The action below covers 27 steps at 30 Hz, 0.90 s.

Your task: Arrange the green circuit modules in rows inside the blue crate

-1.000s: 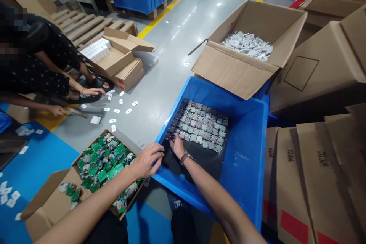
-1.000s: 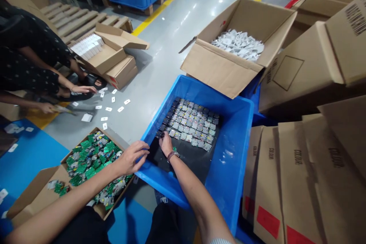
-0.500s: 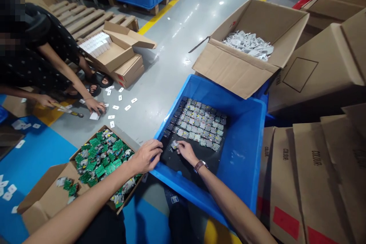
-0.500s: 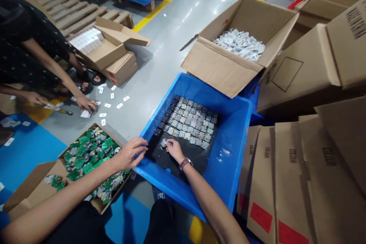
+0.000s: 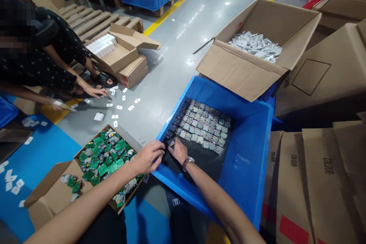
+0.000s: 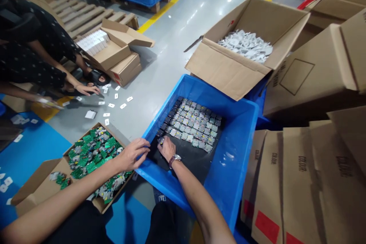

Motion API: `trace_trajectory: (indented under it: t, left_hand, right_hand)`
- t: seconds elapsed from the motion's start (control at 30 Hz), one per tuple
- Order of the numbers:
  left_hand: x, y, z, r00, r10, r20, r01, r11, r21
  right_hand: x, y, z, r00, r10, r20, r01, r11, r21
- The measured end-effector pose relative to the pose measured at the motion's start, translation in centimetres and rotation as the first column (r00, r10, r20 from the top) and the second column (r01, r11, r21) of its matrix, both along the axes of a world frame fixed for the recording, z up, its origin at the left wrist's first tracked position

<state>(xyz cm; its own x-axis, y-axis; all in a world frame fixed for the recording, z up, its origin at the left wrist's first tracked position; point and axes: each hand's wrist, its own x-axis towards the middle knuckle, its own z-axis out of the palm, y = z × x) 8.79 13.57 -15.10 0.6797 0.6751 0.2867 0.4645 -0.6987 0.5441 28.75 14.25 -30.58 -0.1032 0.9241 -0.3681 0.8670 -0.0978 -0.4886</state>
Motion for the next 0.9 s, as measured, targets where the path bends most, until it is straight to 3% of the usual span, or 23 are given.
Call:
trace_trajectory:
  t: [0.13, 0.33, 0.53, 0.63, 0.7, 0.77, 0.83, 0.9]
  left_hand:
    - [-0.1, 0.0, -0.2, 1.0, 0.002, -0.001, -0.002, 1.0, -0.006]
    - [0.0, 0.0, -0.6, 1.0, 0.001, 0.014, 0.0, 1.0, -0.029]
    - [-1.0, -0.3, 0.6, 0.997, 0.018, 0.069, -0.021, 0.999, 0.041]
    - [-4.3, -0.1, 0.8, 0.976, 0.201, 0.083, -0.207, 0.976, 0.069]
    - [-7.7, -0.5, 0.2, 0.926, 0.376, 0.014, -0.377, 0.925, 0.051]
    - [-11.3, -1.9, -1.1, 0.847, 0.502, -0.177, -0.503, 0.863, 0.042]
    - [-14.3, -4.4, -2.7, 0.743, 0.541, -0.394, -0.571, 0.82, 0.048]
    - [-16.1, -7.5, -4.4, 0.661, 0.534, -0.528, -0.604, 0.796, 0.049]
  right_hand:
    - [0.8, 0.1, -0.7, 0.999, -0.054, 0.002, 0.054, 0.998, 0.038]
    - [0.9, 1.3, -1.7, 0.962, -0.151, -0.229, 0.192, 0.967, 0.166]
    - [1.4, 1.2, -0.8, 0.873, -0.246, -0.421, 0.285, 0.958, 0.031]
    - [1.9, 1.0, 2.6, 0.847, -0.214, -0.487, 0.276, 0.959, 0.058]
    - [1.5, 0.6, 6.6, 0.803, -0.154, -0.576, 0.269, 0.956, 0.119]
    - [0.4, -0.4, 11.6, 0.747, -0.072, -0.66, 0.275, 0.939, 0.209]
    - [-1.6, -2.3, 16.4, 0.69, 0.04, -0.722, 0.227, 0.936, 0.27]
    - [-4.2, -5.0, 19.4, 0.633, 0.203, -0.747, 0.052, 0.952, 0.303]
